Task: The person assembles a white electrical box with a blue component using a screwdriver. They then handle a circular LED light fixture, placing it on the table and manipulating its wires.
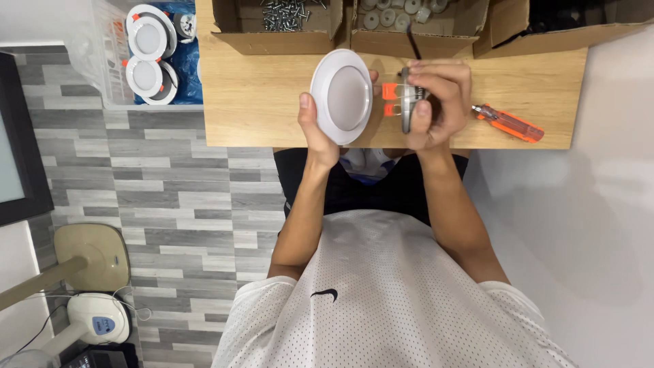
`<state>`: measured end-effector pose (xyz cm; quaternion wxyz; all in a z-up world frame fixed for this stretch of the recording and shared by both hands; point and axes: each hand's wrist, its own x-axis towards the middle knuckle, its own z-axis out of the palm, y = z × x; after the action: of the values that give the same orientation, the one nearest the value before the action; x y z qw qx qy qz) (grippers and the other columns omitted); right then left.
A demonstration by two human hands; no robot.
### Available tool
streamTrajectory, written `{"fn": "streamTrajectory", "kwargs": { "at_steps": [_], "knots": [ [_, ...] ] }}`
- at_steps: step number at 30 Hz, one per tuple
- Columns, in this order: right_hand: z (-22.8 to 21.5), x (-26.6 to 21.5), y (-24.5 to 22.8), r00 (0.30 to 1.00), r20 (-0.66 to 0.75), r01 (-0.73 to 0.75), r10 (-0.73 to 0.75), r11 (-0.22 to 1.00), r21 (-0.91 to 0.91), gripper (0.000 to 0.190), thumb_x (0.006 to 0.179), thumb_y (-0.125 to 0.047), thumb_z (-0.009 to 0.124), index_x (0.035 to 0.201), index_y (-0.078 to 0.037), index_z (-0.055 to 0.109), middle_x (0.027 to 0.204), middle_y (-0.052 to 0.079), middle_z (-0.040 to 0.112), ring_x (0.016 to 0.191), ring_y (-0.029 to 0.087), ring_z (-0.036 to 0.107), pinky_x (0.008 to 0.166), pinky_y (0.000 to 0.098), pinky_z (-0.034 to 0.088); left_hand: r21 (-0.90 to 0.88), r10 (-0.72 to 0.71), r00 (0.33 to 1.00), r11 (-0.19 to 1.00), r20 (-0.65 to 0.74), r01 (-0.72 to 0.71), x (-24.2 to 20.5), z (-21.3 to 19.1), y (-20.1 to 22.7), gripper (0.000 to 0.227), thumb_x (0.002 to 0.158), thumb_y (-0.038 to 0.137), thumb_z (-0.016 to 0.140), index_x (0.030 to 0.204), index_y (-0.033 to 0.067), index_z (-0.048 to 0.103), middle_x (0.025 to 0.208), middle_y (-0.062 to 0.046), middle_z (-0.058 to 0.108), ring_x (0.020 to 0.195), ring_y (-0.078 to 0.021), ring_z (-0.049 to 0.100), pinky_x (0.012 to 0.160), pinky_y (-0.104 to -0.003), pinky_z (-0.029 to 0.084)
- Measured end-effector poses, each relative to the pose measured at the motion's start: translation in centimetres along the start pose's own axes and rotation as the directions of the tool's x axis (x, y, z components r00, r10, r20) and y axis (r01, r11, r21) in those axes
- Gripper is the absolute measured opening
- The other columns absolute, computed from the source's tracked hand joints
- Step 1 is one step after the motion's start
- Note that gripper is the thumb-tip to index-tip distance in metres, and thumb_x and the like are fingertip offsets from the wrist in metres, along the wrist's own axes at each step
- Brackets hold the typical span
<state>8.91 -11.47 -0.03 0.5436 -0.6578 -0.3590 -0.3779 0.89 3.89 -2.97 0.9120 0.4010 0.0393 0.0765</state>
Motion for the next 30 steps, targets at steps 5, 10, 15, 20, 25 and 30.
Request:
{"fn": "streamTrajectory", "kwargs": {
  "at_steps": [5,10,15,20,25,30],
  "knots": [
    [0.2,-1.0,-1.9,0.957,-0.093,-0.268,0.275,0.960,0.075,0.044,0.111,-0.035,0.048,0.101,0.004,0.065,0.098,0.021,0.060,0.089,0.037,0.068,0.081,0.0476,0.065,-0.180,-0.001,1.000,0.984,-0.021,-0.003,-0.9,-1.6,-0.2,0.090,0.107,0.066,0.049,0.157,-0.0086,0.050,0.146,-0.036,0.066,0.140,-0.0445,0.065,0.125,-0.054,0.053],
    [-0.3,-2.4,-2.9,0.814,-0.142,-0.511,0.563,0.811,0.283,0.040,0.108,-0.034,0.046,0.101,0.003,0.062,0.099,0.020,0.056,0.098,0.032,0.060,0.084,0.0516,0.066,-0.099,0.136,0.972,0.983,-0.194,-0.157,-2.1,-3.1,0.4,0.075,0.116,0.052,0.041,0.150,-0.0127,0.056,0.148,-0.031,0.065,0.144,-0.0407,0.061,0.128,-0.049,0.047],
    [-1.7,-5.4,-2.5,0.548,-0.036,-0.666,0.835,0.463,0.585,0.038,0.106,-0.039,0.051,0.108,-0.003,0.063,0.107,0.016,0.062,0.097,0.035,0.067,0.092,0.0505,0.061,0.106,0.195,0.930,0.980,-0.311,-0.170,-2.9,-6.0,0.9,0.068,0.117,0.052,0.045,0.159,-0.0017,0.049,0.161,-0.020,0.053,0.153,-0.0322,0.050,0.132,-0.047,0.043],
    [-3.9,-6.5,-2.8,0.418,0.033,-0.700,0.908,0.299,0.649,0.035,0.107,-0.038,0.049,0.112,-0.006,0.063,0.111,0.013,0.064,0.102,0.031,0.067,0.098,0.0480,0.057,0.357,0.265,0.952,0.913,-0.154,-0.197,-3.9,-4.3,3.5,0.079,0.119,0.059,0.049,0.175,0.0093,0.025,0.184,-0.022,0.030,0.175,-0.0385,0.031,0.150,-0.056,0.028],
    [-5.1,-6.0,-3.8,0.341,0.083,-0.773,0.936,0.229,0.592,0.035,0.109,-0.038,0.049,0.112,-0.007,0.064,0.113,0.012,0.068,0.106,0.027,0.068,0.102,0.0424,0.056,0.822,0.394,0.898,0.433,0.196,-0.370,-4.6,0.2,4.5,0.059,0.105,0.033,0.064,0.156,0.0043,0.054,0.166,-0.020,0.052,0.165,-0.0404,0.046,0.144,-0.062,0.039],
    [-4.4,-5.2,-4.5,0.281,0.136,-0.810,0.950,0.159,0.565,0.035,0.111,-0.037,0.049,0.113,-0.007,0.066,0.115,0.012,0.071,0.109,0.024,0.069,0.105,0.0382,0.055,0.772,0.118,0.879,0.435,0.461,-0.463,-4.2,2.5,0.7,0.117,0.086,0.067,0.098,0.166,0.0060,0.038,0.171,-0.019,0.046,0.168,-0.0448,0.042,0.147,-0.064,0.039]
  ]
}}
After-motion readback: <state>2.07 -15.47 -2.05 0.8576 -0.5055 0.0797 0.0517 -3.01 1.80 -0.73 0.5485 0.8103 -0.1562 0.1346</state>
